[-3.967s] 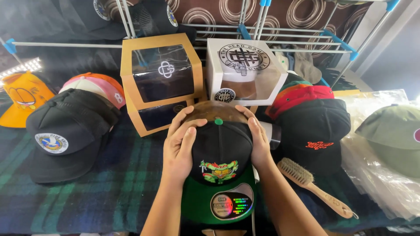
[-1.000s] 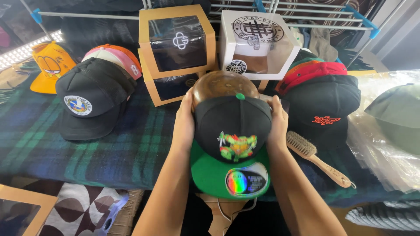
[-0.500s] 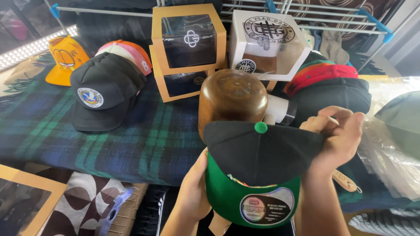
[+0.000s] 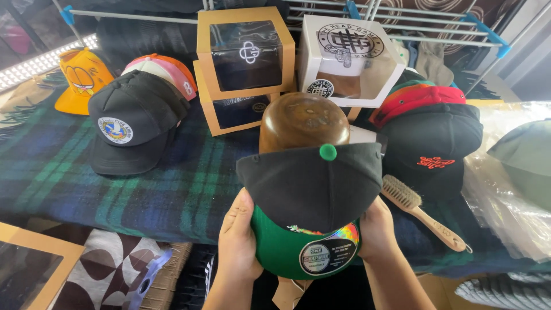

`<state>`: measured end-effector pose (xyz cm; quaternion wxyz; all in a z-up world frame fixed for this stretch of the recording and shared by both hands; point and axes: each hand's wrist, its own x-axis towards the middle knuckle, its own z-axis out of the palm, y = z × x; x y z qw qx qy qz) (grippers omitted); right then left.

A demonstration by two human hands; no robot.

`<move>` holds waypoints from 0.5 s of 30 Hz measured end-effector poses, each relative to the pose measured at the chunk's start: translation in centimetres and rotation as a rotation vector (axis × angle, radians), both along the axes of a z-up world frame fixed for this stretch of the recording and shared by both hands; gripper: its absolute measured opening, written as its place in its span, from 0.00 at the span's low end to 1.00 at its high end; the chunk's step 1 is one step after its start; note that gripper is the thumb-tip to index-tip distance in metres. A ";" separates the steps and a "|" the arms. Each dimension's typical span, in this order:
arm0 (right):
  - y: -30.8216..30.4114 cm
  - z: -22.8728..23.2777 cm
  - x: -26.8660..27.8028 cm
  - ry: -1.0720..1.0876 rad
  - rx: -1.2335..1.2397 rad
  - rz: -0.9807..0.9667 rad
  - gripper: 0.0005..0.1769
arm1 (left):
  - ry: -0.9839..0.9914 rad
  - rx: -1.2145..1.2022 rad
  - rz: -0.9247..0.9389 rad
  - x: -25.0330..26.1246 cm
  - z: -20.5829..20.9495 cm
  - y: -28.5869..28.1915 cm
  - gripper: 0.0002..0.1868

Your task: Cleaning and reshaping baseball caps using a hair dryer and a brush on a wooden head form.

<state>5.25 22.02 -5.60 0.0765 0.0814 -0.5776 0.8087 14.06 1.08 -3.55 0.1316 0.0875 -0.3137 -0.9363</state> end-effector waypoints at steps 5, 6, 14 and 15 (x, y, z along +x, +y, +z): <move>0.9 -1.5 0.1 0.110 0.261 -0.096 0.18 | -0.160 0.126 -0.016 0.0 0.5 0.4 0.26; 0.9 -1.8 0.1 0.108 0.261 -0.098 0.18 | -0.162 0.126 -0.018 0.0 0.5 0.5 0.26; 0.5 -4.7 1.0 0.282 0.654 -0.195 0.21 | -0.196 0.205 -0.051 0.1 -0.3 0.4 0.27; 0.2 -4.9 0.9 0.286 0.652 -0.187 0.21 | -0.194 0.205 -0.042 0.2 0.0 0.3 0.27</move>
